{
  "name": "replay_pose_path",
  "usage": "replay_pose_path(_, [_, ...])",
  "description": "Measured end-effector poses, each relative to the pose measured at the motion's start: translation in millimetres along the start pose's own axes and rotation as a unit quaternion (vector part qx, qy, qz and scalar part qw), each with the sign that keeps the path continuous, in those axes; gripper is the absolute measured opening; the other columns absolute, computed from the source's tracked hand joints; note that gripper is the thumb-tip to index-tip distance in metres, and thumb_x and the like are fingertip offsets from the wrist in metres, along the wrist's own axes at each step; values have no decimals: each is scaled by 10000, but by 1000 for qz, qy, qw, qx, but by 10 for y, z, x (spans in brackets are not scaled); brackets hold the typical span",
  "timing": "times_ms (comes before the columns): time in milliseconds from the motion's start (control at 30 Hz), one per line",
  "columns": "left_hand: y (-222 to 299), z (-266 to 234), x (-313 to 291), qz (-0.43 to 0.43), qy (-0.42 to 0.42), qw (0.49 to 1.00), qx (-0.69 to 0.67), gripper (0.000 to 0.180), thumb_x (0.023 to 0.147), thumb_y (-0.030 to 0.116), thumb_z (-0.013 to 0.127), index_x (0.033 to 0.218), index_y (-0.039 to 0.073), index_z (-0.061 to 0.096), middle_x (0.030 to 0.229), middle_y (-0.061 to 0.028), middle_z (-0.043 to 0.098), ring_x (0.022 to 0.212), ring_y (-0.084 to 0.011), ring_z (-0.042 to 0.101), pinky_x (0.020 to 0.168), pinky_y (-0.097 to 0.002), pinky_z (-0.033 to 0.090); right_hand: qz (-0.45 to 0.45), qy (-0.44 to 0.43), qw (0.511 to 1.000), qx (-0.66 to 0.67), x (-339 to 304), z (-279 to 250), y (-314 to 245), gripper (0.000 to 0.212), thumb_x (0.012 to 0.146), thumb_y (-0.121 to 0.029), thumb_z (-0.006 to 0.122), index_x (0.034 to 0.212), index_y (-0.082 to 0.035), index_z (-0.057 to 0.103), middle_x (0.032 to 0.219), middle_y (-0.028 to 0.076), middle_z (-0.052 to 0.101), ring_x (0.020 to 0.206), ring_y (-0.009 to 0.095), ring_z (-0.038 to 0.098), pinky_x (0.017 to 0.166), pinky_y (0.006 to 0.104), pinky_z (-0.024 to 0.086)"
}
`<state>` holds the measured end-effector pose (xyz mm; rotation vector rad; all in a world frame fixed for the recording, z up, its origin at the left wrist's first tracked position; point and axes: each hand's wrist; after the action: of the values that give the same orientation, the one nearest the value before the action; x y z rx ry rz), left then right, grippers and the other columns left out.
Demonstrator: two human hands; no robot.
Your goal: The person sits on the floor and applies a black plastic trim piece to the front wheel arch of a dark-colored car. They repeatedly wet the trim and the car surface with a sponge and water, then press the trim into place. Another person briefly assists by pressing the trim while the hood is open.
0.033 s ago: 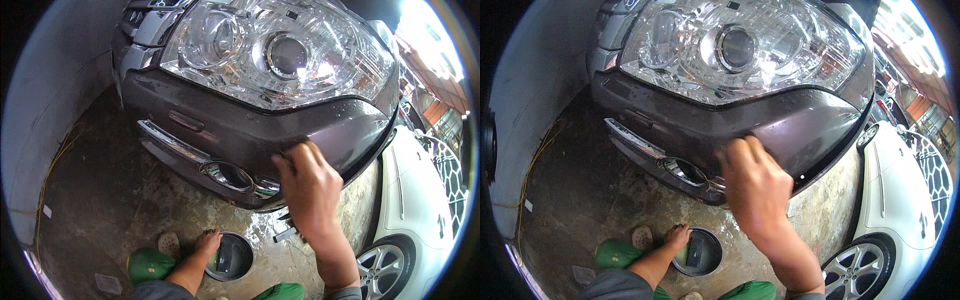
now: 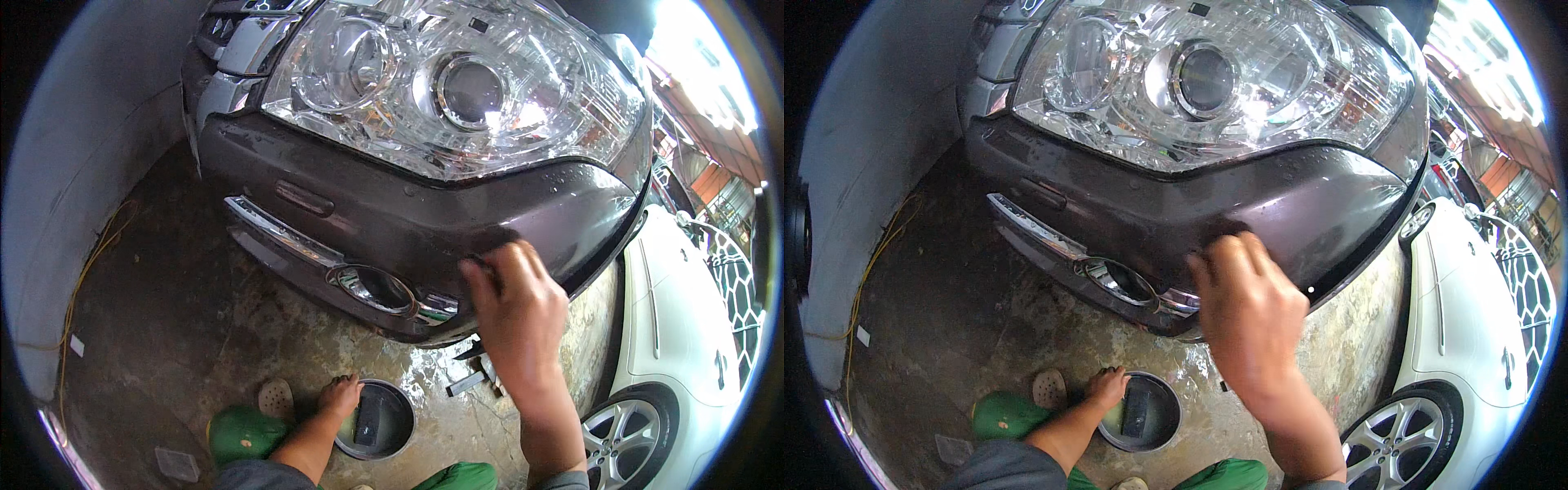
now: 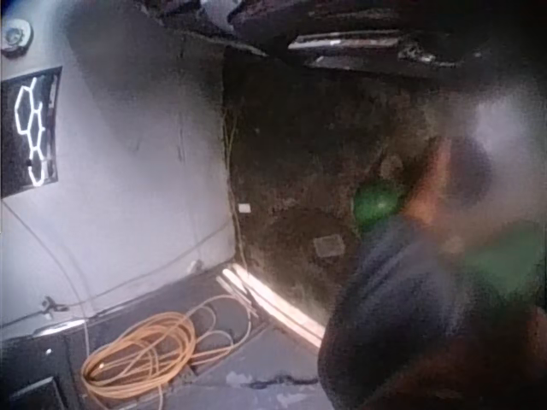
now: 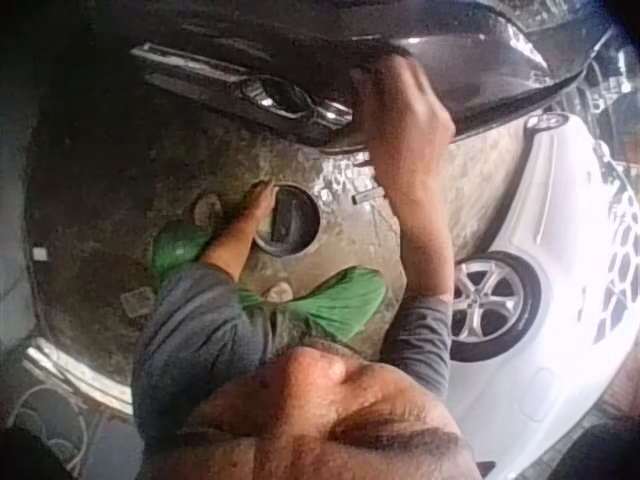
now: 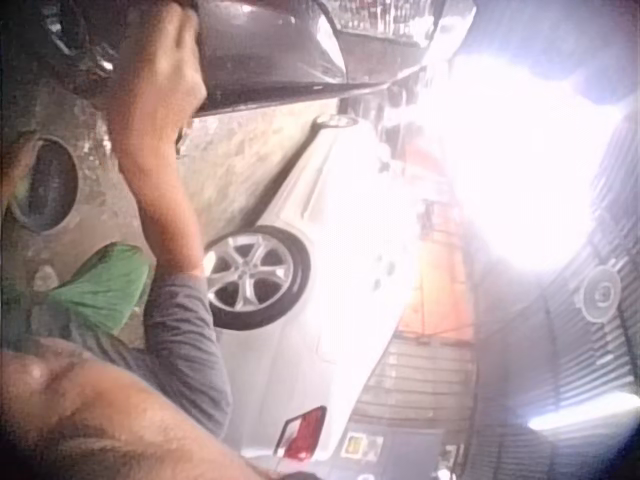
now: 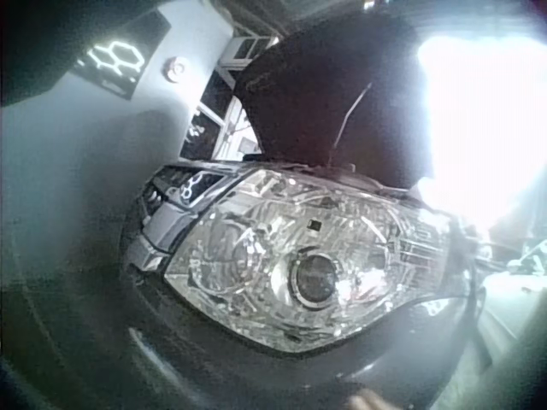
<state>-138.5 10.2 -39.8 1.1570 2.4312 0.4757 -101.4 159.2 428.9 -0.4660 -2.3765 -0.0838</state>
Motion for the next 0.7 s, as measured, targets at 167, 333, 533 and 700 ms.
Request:
replay_pose_path(167, [0, 58, -33, 26, 38, 999, -4, 316, 1004, 389, 560, 1091, 91, 618, 964, -174, 704, 906, -377, 705, 762, -505, 581, -7, 45, 999, 12, 0, 187, 1, 202, 880, -139, 725, 843, -77, 536, 807, 119, 588, 672, 337, 653, 569, 435, 522])
replay_pose_path(333, [78, -34, -39, 10, 22, 1000, 6, 307, 1000, 384, 568, 1082, 93, 617, 958, -172, 703, 908, -368, 704, 763, -504, 580, 27, 47, 998, 28, 16, 188, -115, 205, 856, -136, 760, 840, -51, 574, 822, 137, 632, 703, 374, 660, 596, 442, 518])
replay_pose_path(533, [25, 46, -6, 20, 22, 999, 13, 331, 995, 394, 573, 1122, 93, 624, 959, -167, 709, 928, -363, 698, 774, -501, 577, 66, 85, 994, 21, -74, 211, -57, 195, 873, -155, 740, 847, -68, 567, 814, 128, 630, 675, 361, 667, 551, 446, 516])
replay_pose_path(700, [-2, 93, 26, 14, 6, 1000, 20, 363, 988, 403, 582, 1177, 96, 625, 992, -168, 711, 946, -364, 694, 782, -500, 574, 33, 58, 997, 27, 60, 339, -253, 190, 905, -178, 706, 860, -82, 547, 821, 117, 628, 654, 348, 667, 532, 433, 527])
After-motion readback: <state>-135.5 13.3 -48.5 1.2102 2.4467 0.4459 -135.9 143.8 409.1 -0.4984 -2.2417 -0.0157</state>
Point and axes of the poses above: each hand's wrist, its own x-axis towards the middle knuckle, its own z-axis out of the palm, y = z × x
